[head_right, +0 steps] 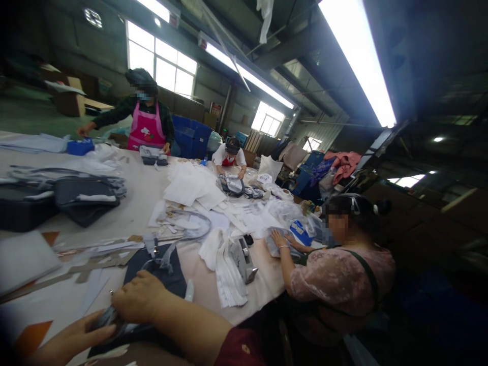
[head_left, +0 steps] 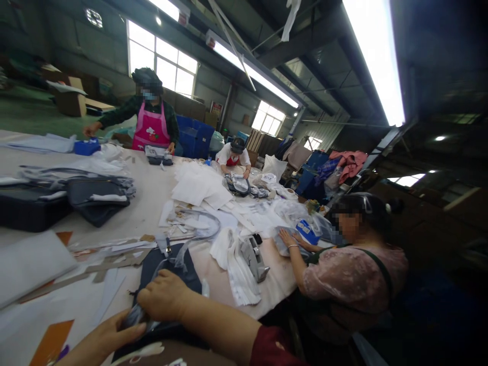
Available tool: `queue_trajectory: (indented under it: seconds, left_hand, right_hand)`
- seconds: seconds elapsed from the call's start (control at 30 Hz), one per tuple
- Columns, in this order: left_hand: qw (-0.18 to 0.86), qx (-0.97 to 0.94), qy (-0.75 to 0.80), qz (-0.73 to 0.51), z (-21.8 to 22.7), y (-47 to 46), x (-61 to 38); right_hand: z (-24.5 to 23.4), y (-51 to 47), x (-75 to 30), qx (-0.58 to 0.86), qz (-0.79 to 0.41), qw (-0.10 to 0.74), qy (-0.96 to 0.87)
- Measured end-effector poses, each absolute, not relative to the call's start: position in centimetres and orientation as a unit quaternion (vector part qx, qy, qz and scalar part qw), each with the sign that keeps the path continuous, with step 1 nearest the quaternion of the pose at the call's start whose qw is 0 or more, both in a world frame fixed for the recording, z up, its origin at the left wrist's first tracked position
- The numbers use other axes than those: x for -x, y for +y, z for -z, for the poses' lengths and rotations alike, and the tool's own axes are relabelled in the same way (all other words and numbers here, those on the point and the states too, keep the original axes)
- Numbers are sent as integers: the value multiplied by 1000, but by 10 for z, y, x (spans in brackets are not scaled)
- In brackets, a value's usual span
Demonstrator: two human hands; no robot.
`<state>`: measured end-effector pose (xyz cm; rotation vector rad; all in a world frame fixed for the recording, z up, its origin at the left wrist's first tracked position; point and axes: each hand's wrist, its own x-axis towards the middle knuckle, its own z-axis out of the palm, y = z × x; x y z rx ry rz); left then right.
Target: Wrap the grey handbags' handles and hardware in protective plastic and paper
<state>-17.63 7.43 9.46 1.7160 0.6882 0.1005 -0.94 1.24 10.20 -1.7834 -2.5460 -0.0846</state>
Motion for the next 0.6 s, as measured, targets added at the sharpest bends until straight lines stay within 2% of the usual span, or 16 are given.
queue_trajectory:
  seconds: [0.1, 0.23, 0.37, 0.6]
  left_hand:
    - [605, -739, 296, 11, -97, 76, 176]
    - [564, -770, 299, -12, -95, 76, 177]
    - [568, -778, 267, -17, -92, 74, 179]
    - [600, -726, 334, 24, -89, 76, 178]
  right_hand:
    - [-101, 10, 14, 558, 41, 12, -829]
    - [-96, 11, 11, 575, 0, 18, -818]
    - [-89, 10, 9, 585, -47, 0, -810]
    - [-91, 9, 14, 588, 41, 10, -808]
